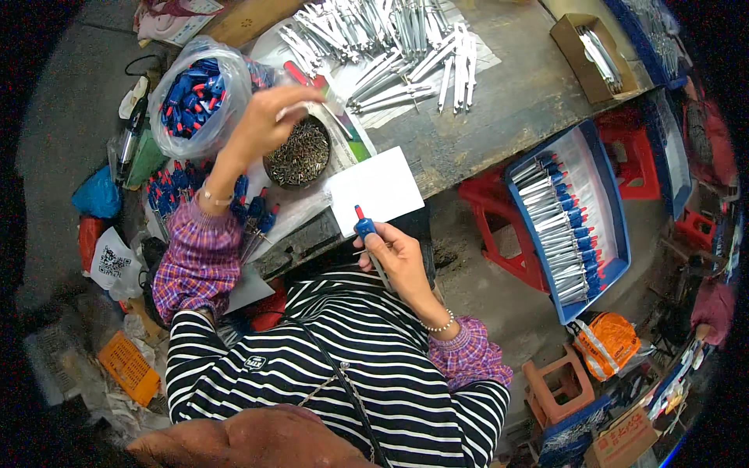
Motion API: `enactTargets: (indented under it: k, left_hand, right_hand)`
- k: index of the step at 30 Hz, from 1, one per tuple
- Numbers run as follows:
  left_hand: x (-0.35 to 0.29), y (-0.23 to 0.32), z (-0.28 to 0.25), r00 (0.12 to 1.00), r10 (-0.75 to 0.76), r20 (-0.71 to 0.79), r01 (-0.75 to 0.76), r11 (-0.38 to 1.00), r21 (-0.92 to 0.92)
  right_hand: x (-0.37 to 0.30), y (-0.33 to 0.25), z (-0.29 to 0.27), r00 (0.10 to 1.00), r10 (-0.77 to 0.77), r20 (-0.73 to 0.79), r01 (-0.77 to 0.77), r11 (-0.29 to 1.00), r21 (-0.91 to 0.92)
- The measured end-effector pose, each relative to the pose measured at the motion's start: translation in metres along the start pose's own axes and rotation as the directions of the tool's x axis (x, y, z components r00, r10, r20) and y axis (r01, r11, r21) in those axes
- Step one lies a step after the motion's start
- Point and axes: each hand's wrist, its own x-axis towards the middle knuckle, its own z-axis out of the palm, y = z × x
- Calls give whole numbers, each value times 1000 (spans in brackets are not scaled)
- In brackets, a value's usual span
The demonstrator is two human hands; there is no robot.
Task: Assembling hand tools by inserting metal shafts into plastic handles at a workbench.
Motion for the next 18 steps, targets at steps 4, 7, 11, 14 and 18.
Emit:
enactTargets:
  k: [4,7,11,14,18]
  left_hand:
    - [-41,53,-3,955,-186,233,282,817,-504]
    - [-84,77,9,901,-281,330,433,592,-680]
    - [-108,93,17,912,-311,268,400,521,-754]
    - [-128,94,25,901,-391,188,366,451,-814]
    - [-147,102,17,863,-485,139,367,413,-833]
  right_hand:
    - [4,-7,13,990,-138,23,140,980,-145]
    - [5,-16,34,988,-145,45,151,969,-193]
    - [3,-14,52,983,-171,63,182,952,-244]
    - [6,-4,61,967,-213,141,250,900,-358]
    - [6,2,83,961,-184,205,248,902,-354]
